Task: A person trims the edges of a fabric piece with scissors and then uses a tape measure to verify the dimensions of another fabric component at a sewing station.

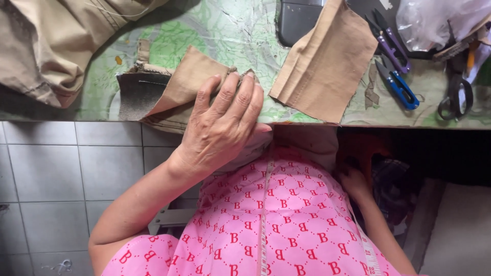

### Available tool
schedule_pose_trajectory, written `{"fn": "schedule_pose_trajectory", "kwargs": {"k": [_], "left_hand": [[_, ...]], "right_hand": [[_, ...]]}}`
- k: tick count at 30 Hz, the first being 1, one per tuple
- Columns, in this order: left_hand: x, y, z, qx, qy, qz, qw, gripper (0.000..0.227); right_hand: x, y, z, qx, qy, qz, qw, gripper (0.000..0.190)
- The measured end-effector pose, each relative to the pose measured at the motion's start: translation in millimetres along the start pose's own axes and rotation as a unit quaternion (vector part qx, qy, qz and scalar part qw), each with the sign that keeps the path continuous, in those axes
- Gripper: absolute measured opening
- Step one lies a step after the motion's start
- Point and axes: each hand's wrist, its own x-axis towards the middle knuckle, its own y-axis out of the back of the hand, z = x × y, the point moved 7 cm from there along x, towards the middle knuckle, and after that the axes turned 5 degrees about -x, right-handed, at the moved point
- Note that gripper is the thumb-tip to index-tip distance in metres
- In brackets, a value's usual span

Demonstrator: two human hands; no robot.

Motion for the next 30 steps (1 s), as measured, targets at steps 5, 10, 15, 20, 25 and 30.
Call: {"fn": "schedule_pose_trajectory", "kwargs": {"k": [5, 10, 15, 20, 25, 30], "left_hand": [[-3, -1, -2, 0.015, 0.002, -0.005, 1.000, 0.068], [-9, 0, -1, -0.048, 0.011, -0.021, 0.999, 0.065], [-6, 6, 1, -0.028, 0.002, -0.019, 0.999, 0.069], [10, 13, 2, -0.009, 0.002, -0.012, 1.000, 0.066], [28, -11, 6, 0.000, -0.036, -0.029, 0.999, 0.069], [37, -30, 14, -0.119, -0.078, -0.047, 0.989, 0.081]], "right_hand": [[0, 21, -33, 0.177, -0.040, 0.054, 0.982, 0.033], [21, -8, -6, 0.408, -0.022, 0.013, 0.913, 0.012], [84, -51, 55, -0.008, 0.120, 0.055, 0.991, 0.037], [-90, 136, -171, 0.022, 0.226, 0.275, 0.934, 0.025], [-266, 237, -322, 0.015, 0.521, 0.412, 0.747, 0.017], [-241, 246, -372, -0.053, 0.587, 0.395, 0.705, 0.019]]}}
